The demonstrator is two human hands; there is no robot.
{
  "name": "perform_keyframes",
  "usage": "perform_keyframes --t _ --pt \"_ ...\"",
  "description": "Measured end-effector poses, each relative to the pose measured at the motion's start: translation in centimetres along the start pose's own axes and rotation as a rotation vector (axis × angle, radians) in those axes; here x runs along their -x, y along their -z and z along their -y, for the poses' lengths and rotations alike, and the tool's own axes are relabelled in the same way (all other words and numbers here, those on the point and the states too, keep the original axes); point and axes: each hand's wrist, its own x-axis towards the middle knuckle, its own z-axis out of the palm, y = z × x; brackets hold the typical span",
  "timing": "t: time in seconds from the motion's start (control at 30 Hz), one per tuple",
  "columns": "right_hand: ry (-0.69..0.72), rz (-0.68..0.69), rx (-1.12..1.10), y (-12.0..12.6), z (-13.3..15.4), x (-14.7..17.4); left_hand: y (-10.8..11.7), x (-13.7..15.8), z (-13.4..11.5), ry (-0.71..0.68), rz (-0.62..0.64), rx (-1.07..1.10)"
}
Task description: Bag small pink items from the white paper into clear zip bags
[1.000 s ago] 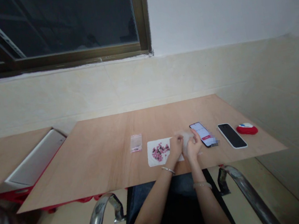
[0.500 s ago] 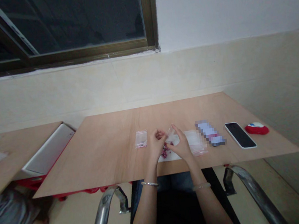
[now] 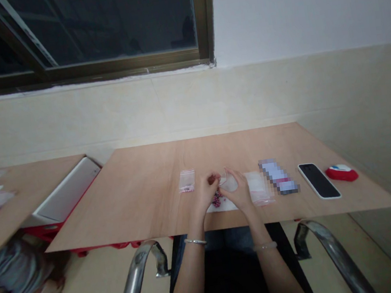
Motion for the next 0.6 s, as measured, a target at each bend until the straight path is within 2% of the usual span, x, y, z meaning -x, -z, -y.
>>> perform_keyframes --t 0.1,0.17,0.27,0.43,0.6 --pt "-0.033 -0.029 -0.024 -0.1 -0.5 0.2 0.6 -0.2 0.2 -0.005 -0.011 0.044" --pt "-0.061 -0.050 -0.027 0.0 -0.8 0.2 1.1 -0.4 0.8 0.010 -0.066 0.035" --pt "-0.091 -0.094 -0.014 0.2 -1.3 0.3 1.9 -0.4 2.3 0.052 -0.105 -0.121" --pt "-0.105 -0.130 0.012 0.4 -1.7 0.3 2.7 0.6 5.2 0.240 0.045 -0.468" --pt "-0.107 -0.127 0.017 0.4 -1.7 0.4 2.5 1.4 7.0 0.321 0.154 -0.511"
